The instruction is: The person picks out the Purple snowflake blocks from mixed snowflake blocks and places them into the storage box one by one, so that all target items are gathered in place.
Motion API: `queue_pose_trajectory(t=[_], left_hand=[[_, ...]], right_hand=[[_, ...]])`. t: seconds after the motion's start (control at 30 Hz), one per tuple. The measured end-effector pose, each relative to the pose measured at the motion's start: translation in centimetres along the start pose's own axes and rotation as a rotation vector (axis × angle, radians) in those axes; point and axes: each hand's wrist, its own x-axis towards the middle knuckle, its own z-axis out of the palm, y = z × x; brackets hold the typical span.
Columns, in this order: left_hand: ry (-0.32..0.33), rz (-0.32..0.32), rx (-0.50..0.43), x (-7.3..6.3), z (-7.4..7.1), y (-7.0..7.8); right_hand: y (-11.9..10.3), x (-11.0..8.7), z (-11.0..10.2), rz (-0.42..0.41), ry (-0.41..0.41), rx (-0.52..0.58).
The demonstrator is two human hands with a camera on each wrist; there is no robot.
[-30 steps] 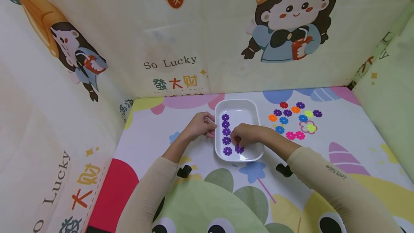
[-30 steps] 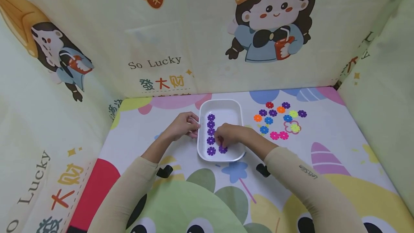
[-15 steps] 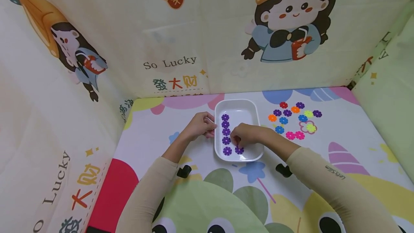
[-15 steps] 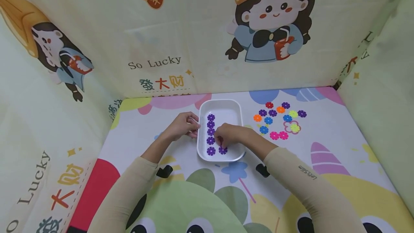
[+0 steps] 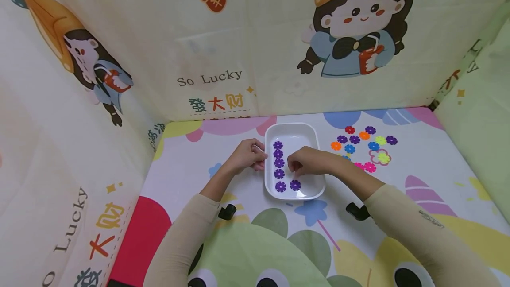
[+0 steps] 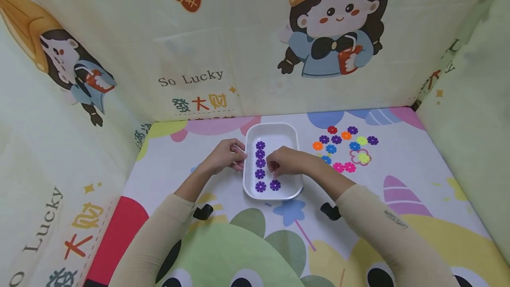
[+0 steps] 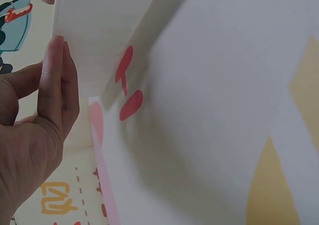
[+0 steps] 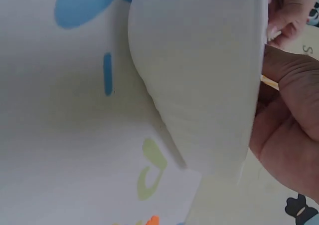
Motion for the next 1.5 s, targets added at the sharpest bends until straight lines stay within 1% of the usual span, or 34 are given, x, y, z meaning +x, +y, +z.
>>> queue_pose_trajectory(t=[0.1,0.2,0.3,0.47,0.6,0.7,0.77,0.87,1.07,1.2,1.37,1.43,1.5], left_hand=[[-0.003,-0.005,-0.006,0.0,0.1,0.0],[-0.002,-0.012,-0.005,0.0,0.1,0.0],[0.001,-0.018,-0.008,0.1,0.1,0.0],[0.005,-0.023,-0.005,0.1,0.0,-0.1],[0.013,-0.018,-0.008,0.1,-0.1,-0.2],[0.015,-0.015,-0.013,0.1,0.0,-0.2],[0.009,-0.016,-0.014,0.1,0.0,-0.2],[0.002,-0.016,-0.008,0.2,0.0,-0.1],[0.004,-0.015,-0.002,0.3,-0.1,-0.1],[0.005,-0.024,0.002,0.3,-0.1,-0.1],[0.006,-0.028,0.001,0.1,-0.1,-0.1],[0.004,-0.023,-0.002,0.2,-0.1,-0.1],[0.005,-0.019,-0.004,0.2,-0.1,-0.2]], right_hand=[[0.2,-0.9,-0.5,-0.025,0.083,0.013],[0.4,-2.0,-1.1,-0.020,0.164,0.034],[1.0,-3.2,-1.7,0.007,0.239,0.078],[2.5,-5.4,-2.3,0.071,0.337,0.142],[4.0,-6.9,-2.5,0.085,0.438,0.116],[5.2,-7.9,-2.7,0.110,0.533,0.084],[6.0,-8.5,-2.7,0.130,0.580,0.073],[7.2,-9.0,-2.6,0.169,0.615,0.057],[9.4,-9.2,-2.4,0.260,0.652,0.093],[10.7,-8.9,-2.2,0.326,0.667,0.105],[12.1,-8.1,-1.7,0.385,0.693,0.124],[12.4,-7.8,-1.7,0.403,0.689,0.128],[12.6,-7.5,-1.8,0.418,0.666,0.129]])
